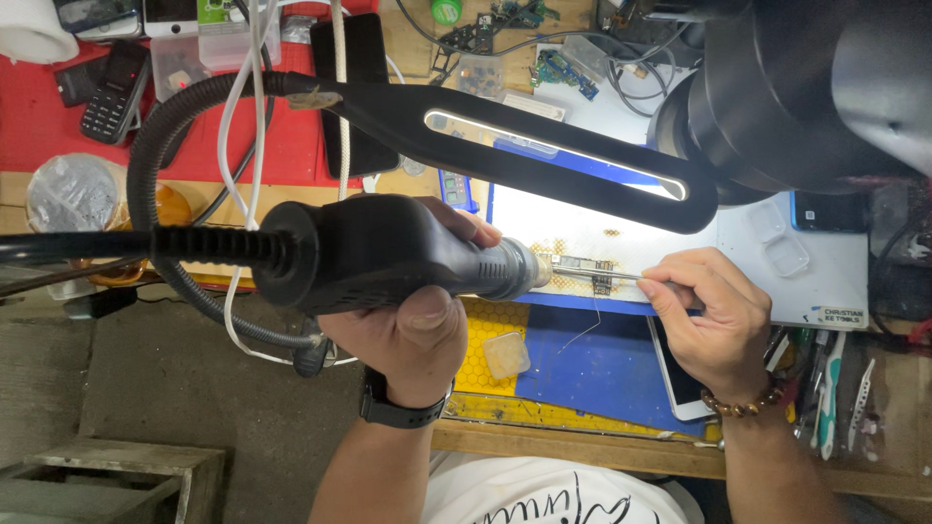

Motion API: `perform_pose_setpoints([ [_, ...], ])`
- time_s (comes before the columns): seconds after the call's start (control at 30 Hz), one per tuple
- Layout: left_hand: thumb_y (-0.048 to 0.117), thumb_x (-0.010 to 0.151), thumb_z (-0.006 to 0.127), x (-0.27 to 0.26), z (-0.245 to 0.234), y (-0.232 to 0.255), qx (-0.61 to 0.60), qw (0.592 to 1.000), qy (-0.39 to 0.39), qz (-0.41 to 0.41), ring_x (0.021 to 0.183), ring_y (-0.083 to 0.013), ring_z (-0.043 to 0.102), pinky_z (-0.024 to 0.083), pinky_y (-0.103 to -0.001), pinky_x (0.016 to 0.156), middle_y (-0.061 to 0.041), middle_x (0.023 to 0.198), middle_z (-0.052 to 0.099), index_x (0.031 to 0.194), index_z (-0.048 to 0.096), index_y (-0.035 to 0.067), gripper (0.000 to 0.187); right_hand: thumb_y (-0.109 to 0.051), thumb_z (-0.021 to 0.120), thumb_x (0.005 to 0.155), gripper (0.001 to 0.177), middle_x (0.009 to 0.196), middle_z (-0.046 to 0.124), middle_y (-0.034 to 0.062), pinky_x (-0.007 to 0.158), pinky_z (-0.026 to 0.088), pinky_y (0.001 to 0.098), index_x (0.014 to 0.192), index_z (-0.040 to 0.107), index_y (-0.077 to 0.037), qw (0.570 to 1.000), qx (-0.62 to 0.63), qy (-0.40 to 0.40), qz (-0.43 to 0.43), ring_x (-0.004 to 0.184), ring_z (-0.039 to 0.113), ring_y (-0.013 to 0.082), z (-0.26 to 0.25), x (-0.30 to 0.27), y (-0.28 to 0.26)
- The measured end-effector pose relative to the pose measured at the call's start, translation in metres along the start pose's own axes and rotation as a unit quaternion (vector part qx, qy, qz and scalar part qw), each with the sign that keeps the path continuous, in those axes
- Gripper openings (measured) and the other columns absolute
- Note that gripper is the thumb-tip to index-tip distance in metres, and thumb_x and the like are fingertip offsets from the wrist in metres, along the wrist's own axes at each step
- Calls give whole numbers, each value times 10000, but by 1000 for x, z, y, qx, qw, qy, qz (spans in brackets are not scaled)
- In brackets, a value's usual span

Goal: The person uses a hot air gun and tweezers to work on a small electronic component on a blue mat. They then use a small yellow fan to cool the component.

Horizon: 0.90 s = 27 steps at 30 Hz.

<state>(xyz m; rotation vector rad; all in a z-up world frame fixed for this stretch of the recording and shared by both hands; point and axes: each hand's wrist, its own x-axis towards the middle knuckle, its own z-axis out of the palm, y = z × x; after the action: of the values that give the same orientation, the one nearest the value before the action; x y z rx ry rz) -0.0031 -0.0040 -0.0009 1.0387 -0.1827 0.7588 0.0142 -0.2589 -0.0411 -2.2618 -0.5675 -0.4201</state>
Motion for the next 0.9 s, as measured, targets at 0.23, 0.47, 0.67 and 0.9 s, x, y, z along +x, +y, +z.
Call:
perform_pose_setpoints([
  [0.23,515,925,797,1,0,-8,-13,1000,16,21,808,-291,729,654,-424,766,-208,916,690,1231,502,10,660,12,777,910,74,923,704,69,606,467,208,945,713,-1,1000,1,2,1,686,588,70,0,0,0],
  [0.47,498,949,790,3,-2,-16,-2,999,-4,33,844,-266,731,662,-412,775,-172,935,678,1241,498,20,631,16,778,906,74,915,703,70,601,462,209,942,715,2,1000,-2,3,6,678,583,73,-1,0,-1],
  [0.67,504,939,785,4,-6,-14,9,1000,-3,28,851,-256,724,658,-411,790,-166,931,678,1213,525,3,627,19,773,927,69,925,700,70,621,469,216,971,720,6,1000,-4,13,16,692,588,76,1,0,-3],
  [0.9,529,925,776,7,-6,-5,16,999,13,31,811,-264,729,656,-418,758,-186,918,687,1222,529,6,651,20,771,924,65,928,701,69,624,487,214,963,721,6,1000,-7,10,14,708,612,77,1,1,-3],
])
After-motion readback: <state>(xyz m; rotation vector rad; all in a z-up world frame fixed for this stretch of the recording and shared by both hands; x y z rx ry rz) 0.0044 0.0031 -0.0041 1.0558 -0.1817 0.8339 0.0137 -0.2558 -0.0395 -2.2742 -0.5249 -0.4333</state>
